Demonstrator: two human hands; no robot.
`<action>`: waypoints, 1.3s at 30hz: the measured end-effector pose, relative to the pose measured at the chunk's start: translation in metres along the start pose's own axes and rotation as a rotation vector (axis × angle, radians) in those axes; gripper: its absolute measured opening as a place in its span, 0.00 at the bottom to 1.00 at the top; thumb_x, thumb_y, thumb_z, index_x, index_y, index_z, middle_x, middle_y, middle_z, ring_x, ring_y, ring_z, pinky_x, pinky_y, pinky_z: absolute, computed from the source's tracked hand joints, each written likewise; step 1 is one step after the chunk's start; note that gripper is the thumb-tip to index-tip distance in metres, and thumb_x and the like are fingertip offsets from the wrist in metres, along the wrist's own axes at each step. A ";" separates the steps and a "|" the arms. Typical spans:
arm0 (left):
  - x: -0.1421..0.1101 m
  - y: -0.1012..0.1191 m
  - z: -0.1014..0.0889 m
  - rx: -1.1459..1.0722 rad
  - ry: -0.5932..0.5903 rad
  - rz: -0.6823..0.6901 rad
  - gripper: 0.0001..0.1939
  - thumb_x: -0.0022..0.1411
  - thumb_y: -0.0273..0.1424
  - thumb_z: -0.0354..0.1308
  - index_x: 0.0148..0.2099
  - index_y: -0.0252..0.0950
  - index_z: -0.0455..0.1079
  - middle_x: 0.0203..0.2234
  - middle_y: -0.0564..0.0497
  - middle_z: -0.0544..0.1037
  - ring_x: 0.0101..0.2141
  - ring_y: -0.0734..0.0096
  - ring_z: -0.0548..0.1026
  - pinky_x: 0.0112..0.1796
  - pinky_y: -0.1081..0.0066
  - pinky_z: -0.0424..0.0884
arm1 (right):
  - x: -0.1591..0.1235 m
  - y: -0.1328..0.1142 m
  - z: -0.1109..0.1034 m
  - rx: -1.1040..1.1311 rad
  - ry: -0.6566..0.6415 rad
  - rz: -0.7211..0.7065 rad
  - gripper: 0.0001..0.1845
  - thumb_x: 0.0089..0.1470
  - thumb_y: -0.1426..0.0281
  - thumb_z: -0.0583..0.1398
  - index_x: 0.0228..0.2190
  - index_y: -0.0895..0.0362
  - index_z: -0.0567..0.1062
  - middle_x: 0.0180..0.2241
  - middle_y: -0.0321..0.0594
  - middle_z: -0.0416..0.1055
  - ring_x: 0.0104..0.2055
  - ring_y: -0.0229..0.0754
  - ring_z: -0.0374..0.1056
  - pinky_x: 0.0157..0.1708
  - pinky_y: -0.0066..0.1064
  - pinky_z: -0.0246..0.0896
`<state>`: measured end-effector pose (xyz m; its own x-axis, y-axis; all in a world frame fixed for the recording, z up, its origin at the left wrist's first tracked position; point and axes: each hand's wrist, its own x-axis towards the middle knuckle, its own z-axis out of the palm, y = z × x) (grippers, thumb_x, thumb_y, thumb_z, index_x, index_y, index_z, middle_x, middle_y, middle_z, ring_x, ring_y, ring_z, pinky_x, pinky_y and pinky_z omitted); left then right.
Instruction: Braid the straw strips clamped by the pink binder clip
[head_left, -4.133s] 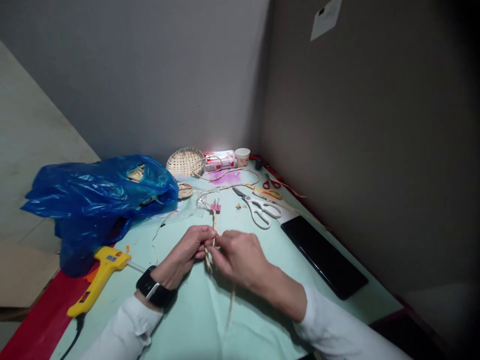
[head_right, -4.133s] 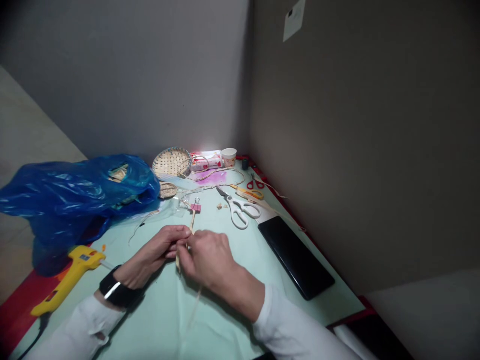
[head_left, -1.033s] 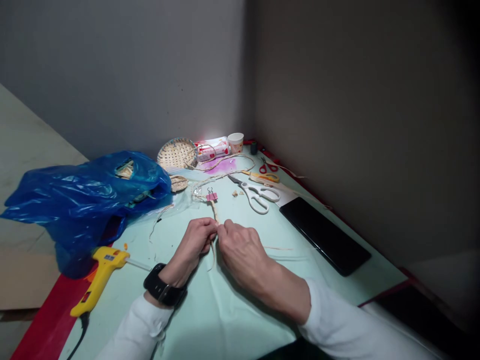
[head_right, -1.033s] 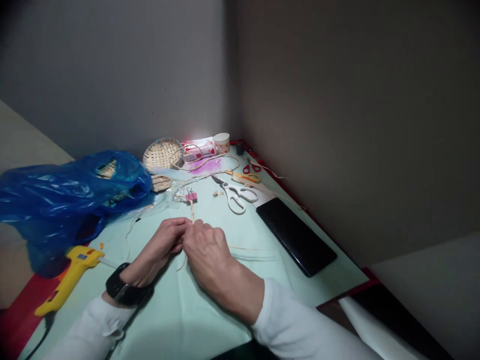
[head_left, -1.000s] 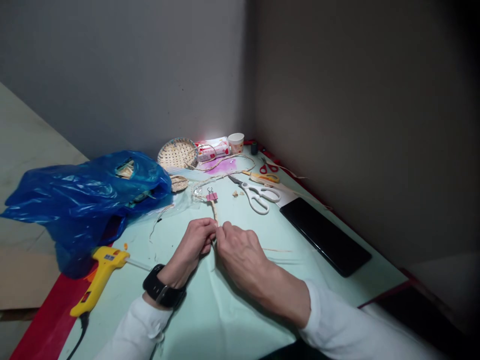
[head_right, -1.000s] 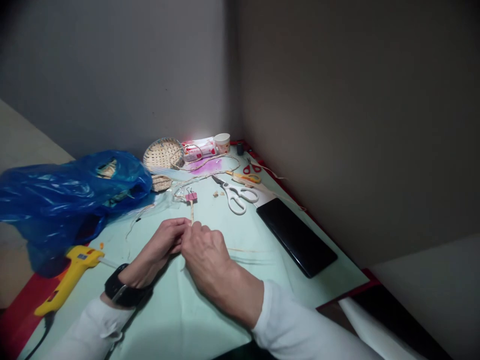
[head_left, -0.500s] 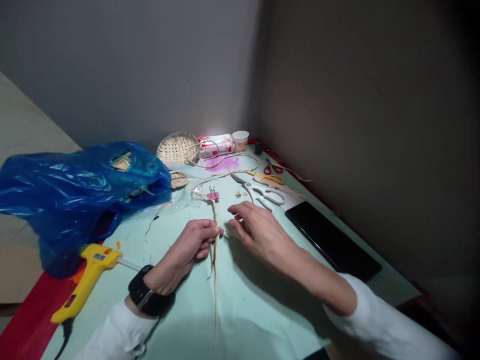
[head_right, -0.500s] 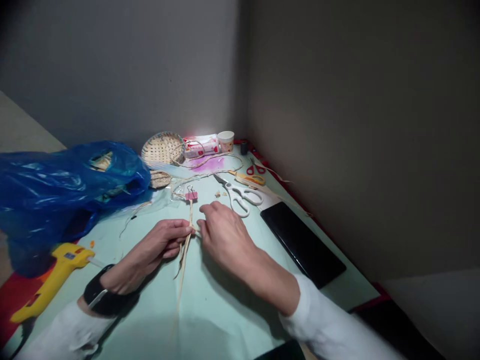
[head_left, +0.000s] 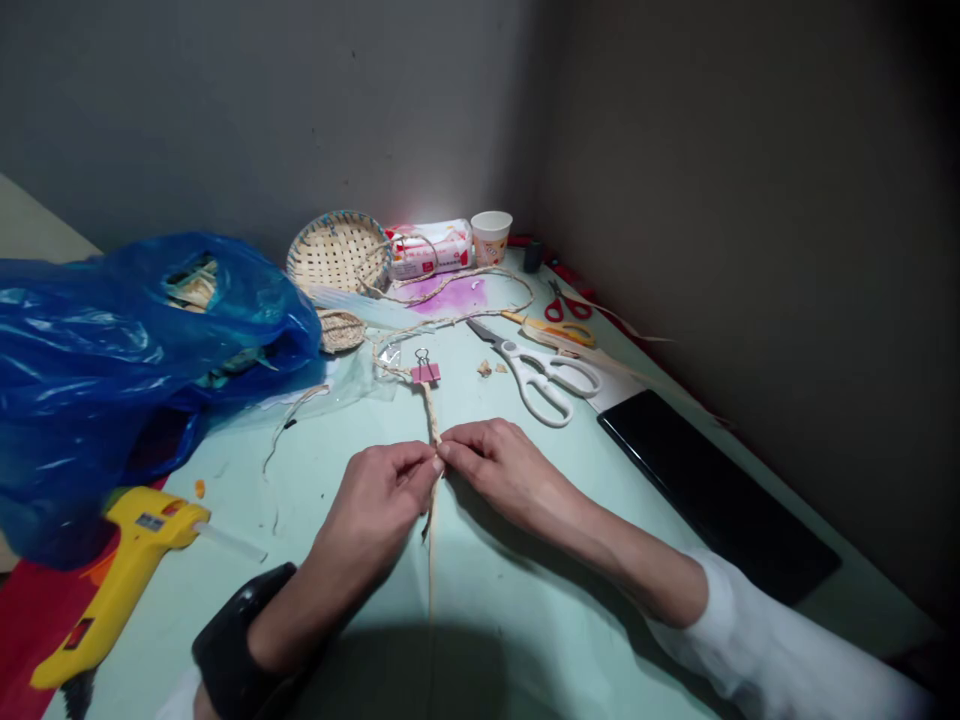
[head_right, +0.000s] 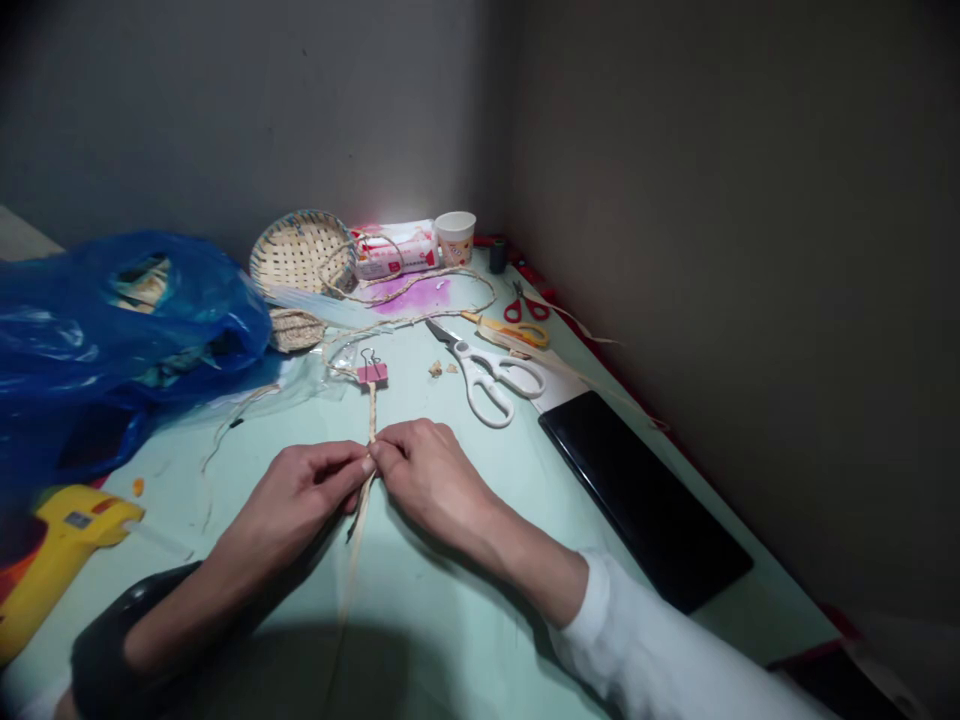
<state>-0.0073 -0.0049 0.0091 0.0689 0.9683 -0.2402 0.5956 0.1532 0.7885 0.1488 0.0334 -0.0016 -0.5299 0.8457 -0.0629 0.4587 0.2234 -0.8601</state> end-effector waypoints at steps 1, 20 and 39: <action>-0.002 0.001 0.000 0.081 0.024 0.030 0.18 0.62 0.37 0.50 0.22 0.36 0.61 0.16 0.57 0.62 0.22 0.75 0.59 0.25 0.72 0.53 | 0.000 0.000 0.000 -0.005 0.017 0.008 0.16 0.58 0.70 0.52 0.19 0.59 0.66 0.18 0.30 0.56 0.23 0.32 0.51 0.24 0.27 0.43; -0.039 0.030 0.040 0.826 -0.113 0.086 0.17 0.65 0.27 0.38 0.42 0.33 0.68 0.29 0.43 0.77 0.27 0.57 0.74 0.28 0.64 0.56 | -0.001 -0.003 -0.007 0.502 -0.047 0.134 0.14 0.51 0.73 0.55 0.21 0.62 0.77 0.31 0.41 0.75 0.29 0.34 0.65 0.30 0.24 0.55; 0.004 0.011 0.013 -0.728 -0.130 -0.159 0.09 0.58 0.33 0.58 0.35 0.35 0.61 0.17 0.62 0.59 0.15 0.86 0.47 0.16 0.82 0.41 | -0.006 0.002 -0.004 0.463 -0.033 0.082 0.08 0.51 0.78 0.52 0.29 0.62 0.71 0.21 0.34 0.68 0.22 0.32 0.57 0.25 0.23 0.51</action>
<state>0.0103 -0.0016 0.0096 0.1472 0.8994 -0.4116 -0.0699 0.4246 0.9027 0.1554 0.0308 -0.0006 -0.5306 0.8342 -0.1499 0.1372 -0.0899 -0.9864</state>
